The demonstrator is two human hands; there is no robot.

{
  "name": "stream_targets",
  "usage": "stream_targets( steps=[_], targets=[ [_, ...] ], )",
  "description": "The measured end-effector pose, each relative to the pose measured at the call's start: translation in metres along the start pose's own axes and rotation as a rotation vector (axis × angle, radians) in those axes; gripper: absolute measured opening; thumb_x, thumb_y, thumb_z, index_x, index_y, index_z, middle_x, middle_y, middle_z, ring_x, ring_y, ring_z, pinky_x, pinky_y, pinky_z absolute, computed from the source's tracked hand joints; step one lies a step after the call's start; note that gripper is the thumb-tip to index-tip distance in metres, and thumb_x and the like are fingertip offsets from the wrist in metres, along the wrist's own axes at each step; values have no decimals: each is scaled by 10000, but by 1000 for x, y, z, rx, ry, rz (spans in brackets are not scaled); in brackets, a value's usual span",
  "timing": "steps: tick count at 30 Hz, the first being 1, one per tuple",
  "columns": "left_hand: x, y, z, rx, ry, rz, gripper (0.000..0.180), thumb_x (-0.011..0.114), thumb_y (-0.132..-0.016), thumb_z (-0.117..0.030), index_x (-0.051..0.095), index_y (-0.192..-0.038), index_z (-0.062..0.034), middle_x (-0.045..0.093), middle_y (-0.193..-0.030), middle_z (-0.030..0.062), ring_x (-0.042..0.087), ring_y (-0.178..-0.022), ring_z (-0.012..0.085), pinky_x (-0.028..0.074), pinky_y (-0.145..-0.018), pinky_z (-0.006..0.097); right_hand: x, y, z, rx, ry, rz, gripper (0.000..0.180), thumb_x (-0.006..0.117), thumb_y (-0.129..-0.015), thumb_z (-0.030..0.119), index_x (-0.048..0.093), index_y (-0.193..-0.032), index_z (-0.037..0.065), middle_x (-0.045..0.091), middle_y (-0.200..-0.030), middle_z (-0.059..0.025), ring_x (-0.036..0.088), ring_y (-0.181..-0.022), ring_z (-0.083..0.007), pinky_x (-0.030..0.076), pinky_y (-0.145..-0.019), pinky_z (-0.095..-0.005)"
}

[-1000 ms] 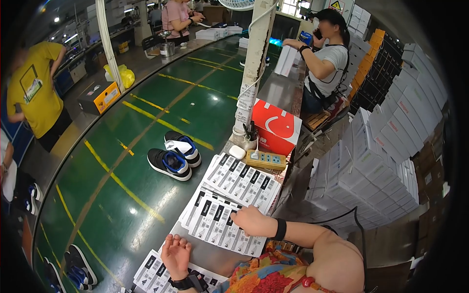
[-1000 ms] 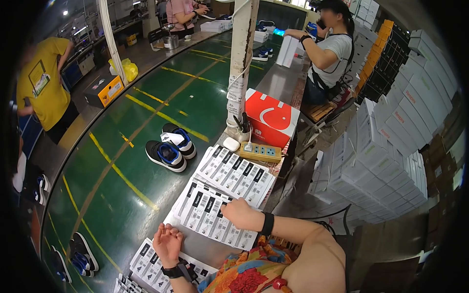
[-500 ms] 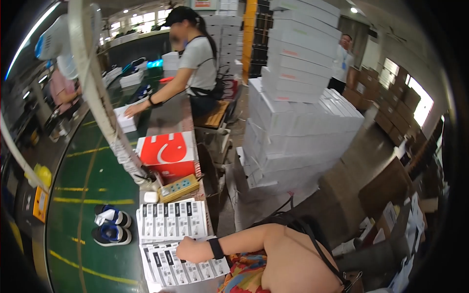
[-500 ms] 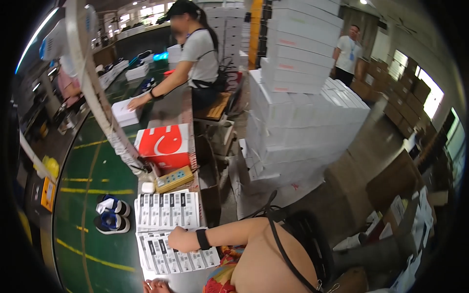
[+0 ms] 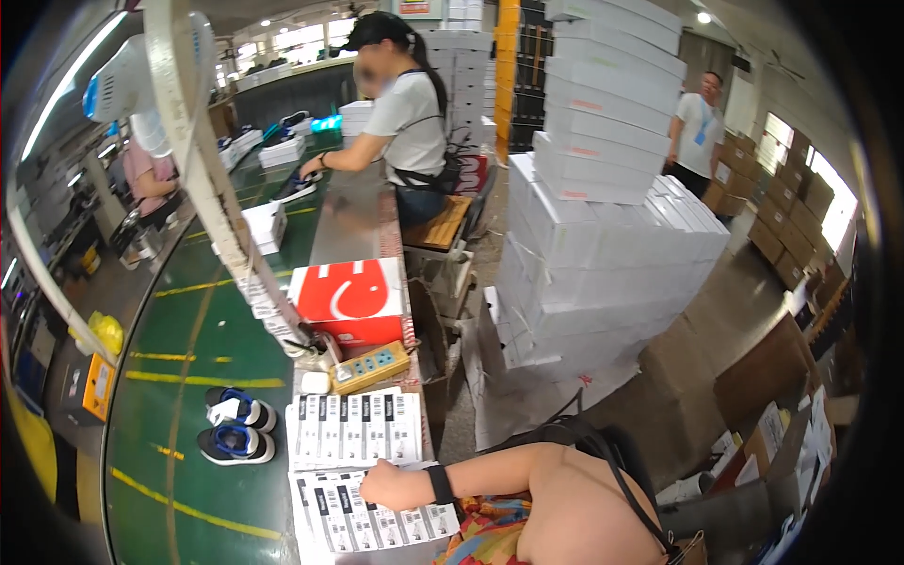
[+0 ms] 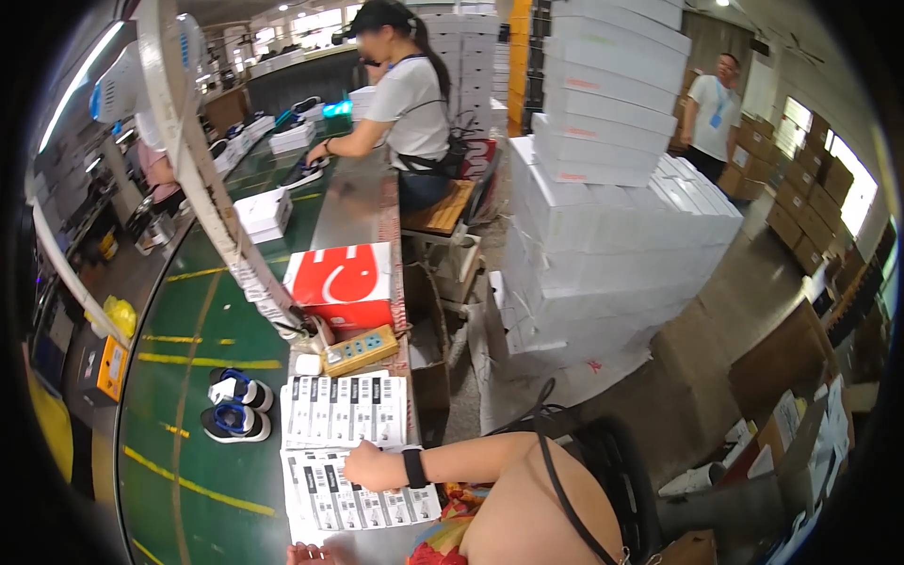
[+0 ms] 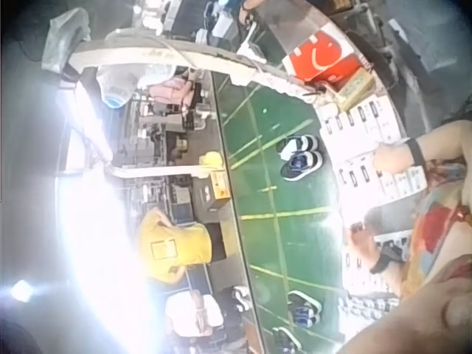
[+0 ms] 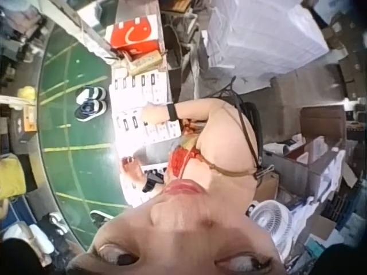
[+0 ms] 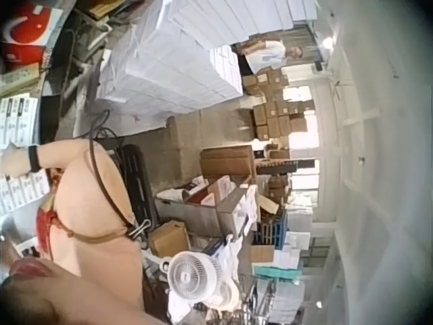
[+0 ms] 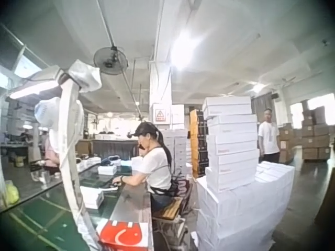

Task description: Inspecting shoes, stuffing them with paper, and applying barcode labels on a manufacturing production line.

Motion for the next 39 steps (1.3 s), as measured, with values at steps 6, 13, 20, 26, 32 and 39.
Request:
stream_targets(
  steps=[6, 13, 20, 26, 32, 39],
  targets=[
    [39, 27, -19, 196, -213, -28, 250, 554, -935, -239, 679, -982, -28, 687, -966, 108, 606, -921, 225, 423, -889, 404, 3, -1, -7, 22, -5, 74, 225, 762, -527, 51, 679, -735, 36, 696, -734, -119, 703, -730, -294, 512, -600, -426],
    [62, 54, -32, 234, -273, -120, 246, 542, -933, -215, 659, -963, -1, 660, -954, 124, 585, -937, 234, 429, -890, 394, -5, -3, 5, -63, -32, 26, 111, 675, -643, 91, 699, -745, 54, 701, -768, -147, 706, -739, -297, 543, -611, -435],
    [51, 21, -5, -9, 391, -47, 116, 567, -887, -193, 614, -803, -128, 585, -818, -7, 504, -742, 147, 391, -708, 326, 17, 2, -10, -37, -20, 157, 215, 776, -546, 72, 663, -727, 48, 684, -683, -136, 703, -695, -304, 530, -578, -425],
    [-13, -1, 25, -26, 668, -234, 58, 576, -826, -150, 619, -820, -112, 560, -789, 1, 462, -718, 157, 373, -704, 325, 11, 6, -5, -69, -28, 163, 97, 687, -719, 93, 603, -734, 45, 649, -546, -36, 695, -598, -234, 523, -538, -378],
    [-15, -13, 34, -29, 626, -172, 128, 542, -863, -158, 656, -845, -104, 601, -823, 0, 498, -745, 153, 388, -737, 319, 6, 4, -4, -60, -8, 185, 211, 763, -628, 90, 619, -773, 37, 673, -618, -85, 708, -674, -273, 530, -574, -392],
    [-16, -14, 35, -39, 605, -135, 133, 543, -873, -163, 656, -854, -95, 605, -833, 3, 498, -762, 160, 396, -749, 326, 14, 2, -10, 24, -17, 259, 366, 853, -506, 101, 634, -793, 44, 693, -721, -133, 708, -747, -314, 533, -625, -419]
  ],
)
Point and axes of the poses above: each hand's wrist, its own y-axis away from the middle knuckle, its own x-axis out of the palm, z = x × y, the point moved 10 cm from there along -y, towards the middle knuckle
